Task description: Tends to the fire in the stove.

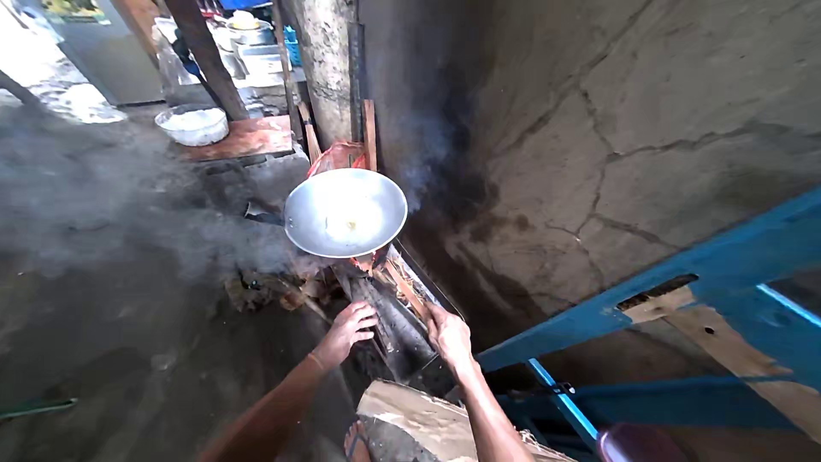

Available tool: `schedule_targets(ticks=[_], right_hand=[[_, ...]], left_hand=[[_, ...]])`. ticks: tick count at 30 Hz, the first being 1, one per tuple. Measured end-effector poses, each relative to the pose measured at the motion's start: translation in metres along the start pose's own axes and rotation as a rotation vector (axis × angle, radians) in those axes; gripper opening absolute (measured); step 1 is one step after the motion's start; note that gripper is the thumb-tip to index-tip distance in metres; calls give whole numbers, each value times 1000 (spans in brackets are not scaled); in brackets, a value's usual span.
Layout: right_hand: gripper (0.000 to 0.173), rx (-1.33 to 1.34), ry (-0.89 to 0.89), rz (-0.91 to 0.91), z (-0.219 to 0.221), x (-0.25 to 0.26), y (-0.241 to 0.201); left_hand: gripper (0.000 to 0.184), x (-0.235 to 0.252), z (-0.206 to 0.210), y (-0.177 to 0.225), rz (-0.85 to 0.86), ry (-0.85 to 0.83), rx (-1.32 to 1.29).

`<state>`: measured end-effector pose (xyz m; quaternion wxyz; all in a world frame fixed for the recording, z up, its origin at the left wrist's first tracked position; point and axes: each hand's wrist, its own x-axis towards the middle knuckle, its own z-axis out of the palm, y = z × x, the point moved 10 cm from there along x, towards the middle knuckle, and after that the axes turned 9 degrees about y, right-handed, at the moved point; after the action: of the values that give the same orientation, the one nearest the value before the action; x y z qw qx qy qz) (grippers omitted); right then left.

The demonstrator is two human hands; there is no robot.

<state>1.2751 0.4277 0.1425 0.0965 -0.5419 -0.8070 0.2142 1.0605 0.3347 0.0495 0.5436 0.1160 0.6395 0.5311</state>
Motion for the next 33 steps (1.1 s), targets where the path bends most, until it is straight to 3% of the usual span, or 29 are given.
schedule_targets(ticks=[6,9,14,24,33], right_hand=[[39,-87,-120,-61,9,61,-20],[40,-109,-138,-40,6,80,-27],[37,-141,-191,-56,10,104,-45],[29,-111,-210,-7,19,140,-92],[29,-16,-204,67,46,169,-85]], left_hand=[[46,-11,-98,-40,-99,81,70],[40,-21,-145,-54,-154,220,99],[36,-35,-191,-77,-178,278,132],[36,-47,-201,-99,-210,273,259],[37,-54,-212,-110,-255,250,286]])
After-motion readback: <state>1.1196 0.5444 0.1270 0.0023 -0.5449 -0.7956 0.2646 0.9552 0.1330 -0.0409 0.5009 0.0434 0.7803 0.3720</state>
